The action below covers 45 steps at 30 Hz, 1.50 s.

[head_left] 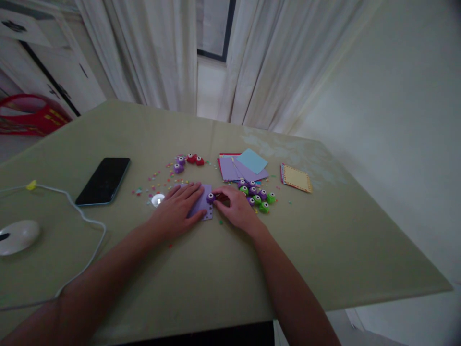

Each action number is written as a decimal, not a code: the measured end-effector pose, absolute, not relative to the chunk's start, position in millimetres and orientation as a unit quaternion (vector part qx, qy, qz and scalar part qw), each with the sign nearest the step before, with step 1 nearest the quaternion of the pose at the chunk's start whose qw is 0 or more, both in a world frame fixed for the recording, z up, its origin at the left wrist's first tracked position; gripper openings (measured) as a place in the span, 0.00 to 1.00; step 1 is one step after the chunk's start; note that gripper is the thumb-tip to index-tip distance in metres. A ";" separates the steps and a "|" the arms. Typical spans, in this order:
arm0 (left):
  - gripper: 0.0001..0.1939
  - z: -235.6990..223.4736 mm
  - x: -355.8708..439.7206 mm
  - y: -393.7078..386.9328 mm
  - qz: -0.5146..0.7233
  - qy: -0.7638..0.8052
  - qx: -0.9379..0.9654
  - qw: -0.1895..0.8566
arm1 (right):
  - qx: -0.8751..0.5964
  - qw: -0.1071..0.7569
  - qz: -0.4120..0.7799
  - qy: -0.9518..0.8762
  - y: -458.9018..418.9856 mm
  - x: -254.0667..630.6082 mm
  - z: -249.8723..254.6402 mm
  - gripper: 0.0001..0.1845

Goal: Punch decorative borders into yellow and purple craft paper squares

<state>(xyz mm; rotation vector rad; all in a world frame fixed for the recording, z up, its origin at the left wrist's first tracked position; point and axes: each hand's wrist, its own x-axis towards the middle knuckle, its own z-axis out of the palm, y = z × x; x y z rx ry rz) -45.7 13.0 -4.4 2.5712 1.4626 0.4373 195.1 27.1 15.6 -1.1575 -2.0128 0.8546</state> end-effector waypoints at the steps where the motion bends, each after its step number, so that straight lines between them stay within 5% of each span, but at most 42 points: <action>1: 0.36 -4.6 -45.9 13.1 0.143 0.488 0.858 0.076 | -0.442 0.328 0.327 -0.768 27.1 195.0 15.3 0.10; 22: 0.36 -3.8 -46.8 14.8 0.164 0.482 0.858 0.071 | -0.442 0.333 0.306 -0.775 25.6 192.6 16.4 0.14; 30: 0.25 12.0 -41.5 14.7 0.259 0.423 0.867 0.053 | -0.463 0.419 0.255 -0.738 24.6 191.0 26.5 0.07; 38: 0.23 11.2 -37.8 13.0 0.238 0.408 0.880 0.045 | -0.461 0.525 0.348 -0.625 28.0 164.4 44.6 0.30; 45: 0.19 13.8 -43.4 17.7 0.207 0.398 0.894 0.006 | -0.414 0.483 0.470 -0.611 59.7 114.2 54.6 0.37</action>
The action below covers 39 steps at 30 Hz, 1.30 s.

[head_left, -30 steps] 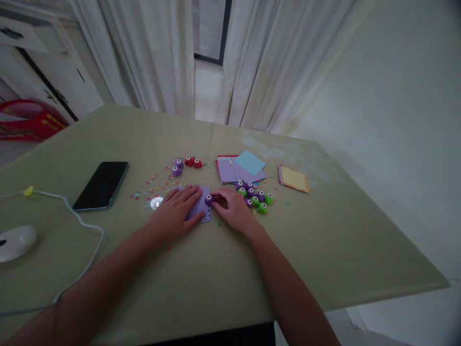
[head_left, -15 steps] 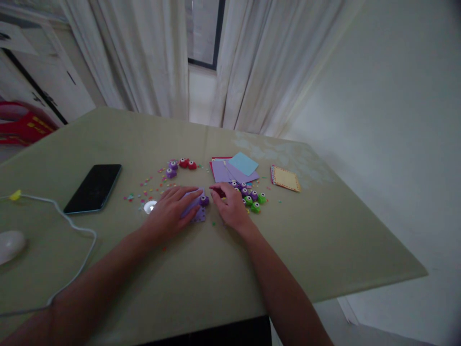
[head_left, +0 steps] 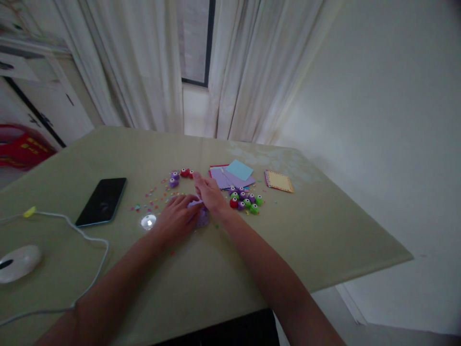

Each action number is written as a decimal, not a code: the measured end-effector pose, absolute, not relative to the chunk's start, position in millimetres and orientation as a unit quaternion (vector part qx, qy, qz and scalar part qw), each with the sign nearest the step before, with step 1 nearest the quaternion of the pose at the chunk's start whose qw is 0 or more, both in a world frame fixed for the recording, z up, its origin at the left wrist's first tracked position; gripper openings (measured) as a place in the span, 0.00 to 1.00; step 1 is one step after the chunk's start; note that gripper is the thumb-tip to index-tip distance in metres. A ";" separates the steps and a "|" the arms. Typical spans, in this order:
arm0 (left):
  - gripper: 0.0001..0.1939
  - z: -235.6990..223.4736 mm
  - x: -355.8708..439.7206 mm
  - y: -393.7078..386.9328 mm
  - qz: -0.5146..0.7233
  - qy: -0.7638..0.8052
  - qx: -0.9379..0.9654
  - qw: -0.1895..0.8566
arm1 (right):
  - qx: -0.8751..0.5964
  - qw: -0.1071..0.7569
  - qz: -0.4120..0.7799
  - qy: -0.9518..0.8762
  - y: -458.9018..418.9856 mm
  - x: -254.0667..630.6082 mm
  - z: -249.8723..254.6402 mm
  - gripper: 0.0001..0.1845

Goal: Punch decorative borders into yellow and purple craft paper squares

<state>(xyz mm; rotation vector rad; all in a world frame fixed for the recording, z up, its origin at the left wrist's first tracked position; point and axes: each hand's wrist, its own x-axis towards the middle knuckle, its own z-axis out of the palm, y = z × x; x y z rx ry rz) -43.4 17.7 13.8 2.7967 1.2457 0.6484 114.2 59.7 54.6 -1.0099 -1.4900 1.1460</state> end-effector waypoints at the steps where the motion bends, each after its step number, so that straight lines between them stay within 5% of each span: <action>1: 0.18 14.8 -43.9 18.0 0.200 0.398 0.895 -0.002 | -0.418 0.477 0.480 -0.605 61.6 110.6 52.1 0.38; 32: 0.29 10.1 -42.7 21.1 0.207 0.414 0.886 0.035 | -0.458 0.670 0.381 -0.444 43.2 116.6 12.5 0.36; 39: 0.28 -3.3 -43.7 21.7 0.208 0.443 0.870 0.057 | -0.510 0.637 0.381 -0.434 65.3 139.8 -3.5 0.36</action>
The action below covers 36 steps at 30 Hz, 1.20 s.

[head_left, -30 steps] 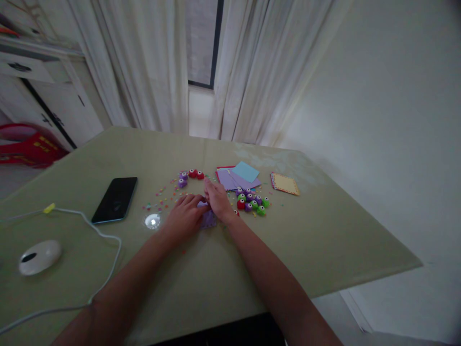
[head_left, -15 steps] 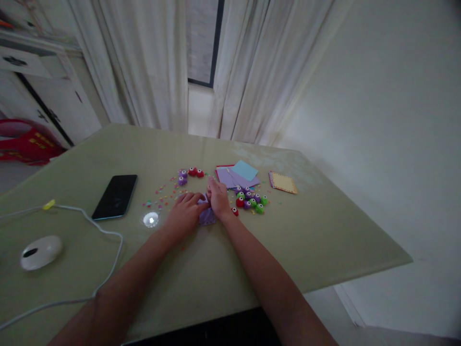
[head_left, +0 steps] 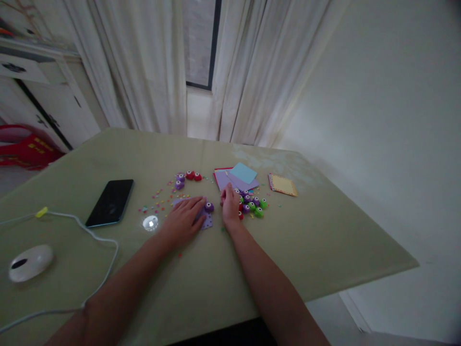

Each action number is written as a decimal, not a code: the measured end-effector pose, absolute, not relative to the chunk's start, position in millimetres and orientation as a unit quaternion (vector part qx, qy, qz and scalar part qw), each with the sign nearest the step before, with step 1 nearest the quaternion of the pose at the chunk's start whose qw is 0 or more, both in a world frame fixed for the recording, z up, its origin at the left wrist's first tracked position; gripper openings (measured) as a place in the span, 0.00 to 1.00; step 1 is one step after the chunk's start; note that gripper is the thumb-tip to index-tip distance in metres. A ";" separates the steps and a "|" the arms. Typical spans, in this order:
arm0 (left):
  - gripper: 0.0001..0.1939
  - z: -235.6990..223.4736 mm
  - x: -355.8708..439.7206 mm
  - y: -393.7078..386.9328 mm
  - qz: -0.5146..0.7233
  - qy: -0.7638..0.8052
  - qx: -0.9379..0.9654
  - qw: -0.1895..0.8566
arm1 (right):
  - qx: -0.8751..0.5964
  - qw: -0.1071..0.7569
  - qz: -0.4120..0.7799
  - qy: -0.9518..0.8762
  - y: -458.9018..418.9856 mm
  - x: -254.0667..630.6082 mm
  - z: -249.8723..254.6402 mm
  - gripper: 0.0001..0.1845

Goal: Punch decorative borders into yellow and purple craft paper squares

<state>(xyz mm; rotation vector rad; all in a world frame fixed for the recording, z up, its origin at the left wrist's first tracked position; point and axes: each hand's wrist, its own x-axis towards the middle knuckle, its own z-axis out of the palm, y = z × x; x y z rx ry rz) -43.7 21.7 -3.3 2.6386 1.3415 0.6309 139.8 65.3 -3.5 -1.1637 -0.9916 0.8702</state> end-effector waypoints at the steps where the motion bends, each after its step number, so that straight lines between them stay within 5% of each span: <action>1: 0.28 -4.0 -44.0 21.4 0.204 0.444 0.870 0.060 | -0.512 0.628 0.385 -0.442 67.1 143.6 -4.3 0.35; 8: 0.30 -4.3 -41.6 17.2 0.189 0.453 0.868 0.076 | -0.477 0.516 0.420 -0.574 36.2 181.3 5.2 0.17; 11: 0.30 -5.1 -39.6 14.9 0.186 0.457 0.866 0.083 | -0.472 0.428 0.348 -0.688 22.1 189.3 9.5 0.23; 15: 0.32 -5.1 -39.9 12.2 0.189 0.469 0.859 0.077 | -0.464 0.344 0.290 -0.763 22.0 188.4 9.1 0.14; 36: 0.34 1.2 -34.0 2.7 0.172 0.449 0.872 0.092 | -0.529 0.411 0.087 -0.737 11.4 177.3 15.6 0.16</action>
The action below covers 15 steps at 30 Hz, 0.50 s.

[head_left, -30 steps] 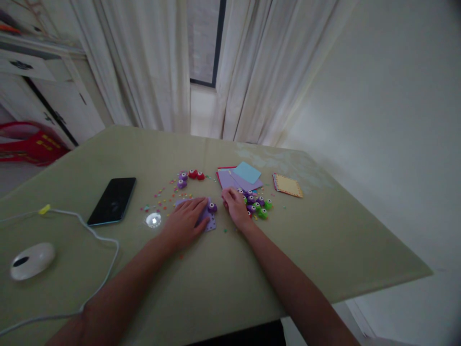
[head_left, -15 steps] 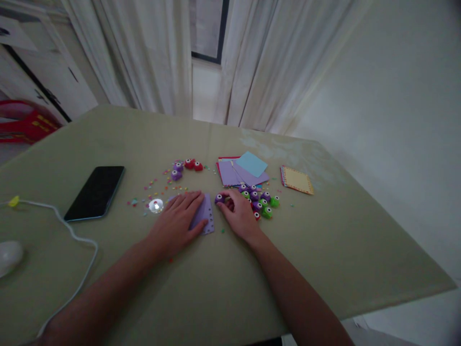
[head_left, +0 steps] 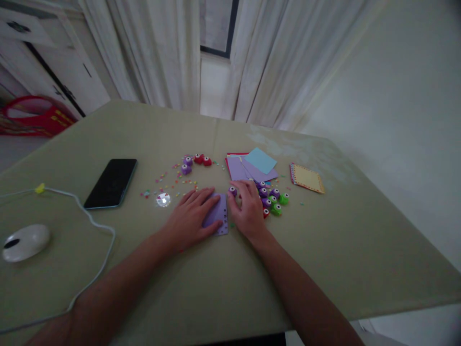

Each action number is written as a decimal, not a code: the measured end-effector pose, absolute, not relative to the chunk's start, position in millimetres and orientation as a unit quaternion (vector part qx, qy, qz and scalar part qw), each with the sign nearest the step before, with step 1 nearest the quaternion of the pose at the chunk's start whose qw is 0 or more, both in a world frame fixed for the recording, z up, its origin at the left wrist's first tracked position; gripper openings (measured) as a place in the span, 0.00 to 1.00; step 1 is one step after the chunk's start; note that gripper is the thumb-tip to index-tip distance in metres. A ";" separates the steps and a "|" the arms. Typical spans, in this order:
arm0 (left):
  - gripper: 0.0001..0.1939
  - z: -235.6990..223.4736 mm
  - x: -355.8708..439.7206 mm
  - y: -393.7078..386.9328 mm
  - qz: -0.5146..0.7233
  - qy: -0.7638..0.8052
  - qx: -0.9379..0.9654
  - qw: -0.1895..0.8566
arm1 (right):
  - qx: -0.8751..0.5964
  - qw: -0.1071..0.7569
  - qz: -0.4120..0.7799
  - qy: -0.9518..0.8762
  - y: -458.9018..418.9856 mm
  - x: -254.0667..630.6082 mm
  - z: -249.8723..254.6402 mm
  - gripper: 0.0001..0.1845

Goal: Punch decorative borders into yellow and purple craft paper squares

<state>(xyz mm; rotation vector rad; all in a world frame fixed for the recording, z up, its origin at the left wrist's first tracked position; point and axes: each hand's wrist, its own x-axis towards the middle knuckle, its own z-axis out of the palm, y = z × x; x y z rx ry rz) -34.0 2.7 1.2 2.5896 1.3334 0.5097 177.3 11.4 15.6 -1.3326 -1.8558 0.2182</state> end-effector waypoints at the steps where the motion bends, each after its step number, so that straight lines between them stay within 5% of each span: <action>1: 0.34 1.9 -33.2 2.7 0.175 0.449 0.871 0.093 | -0.512 0.408 0.079 -0.752 10.6 172.6 20.3 0.15; 8: 0.32 4.0 -31.0 4.7 0.157 0.434 0.884 0.072 | -0.370 0.248 0.108 -0.889 70.7 101.7 48.3 0.21; 15: 0.33 6.5 -31.2 5.2 0.174 0.427 0.883 0.092 | -0.424 0.148 0.070 -0.891 116.6 74.9 40.4 0.19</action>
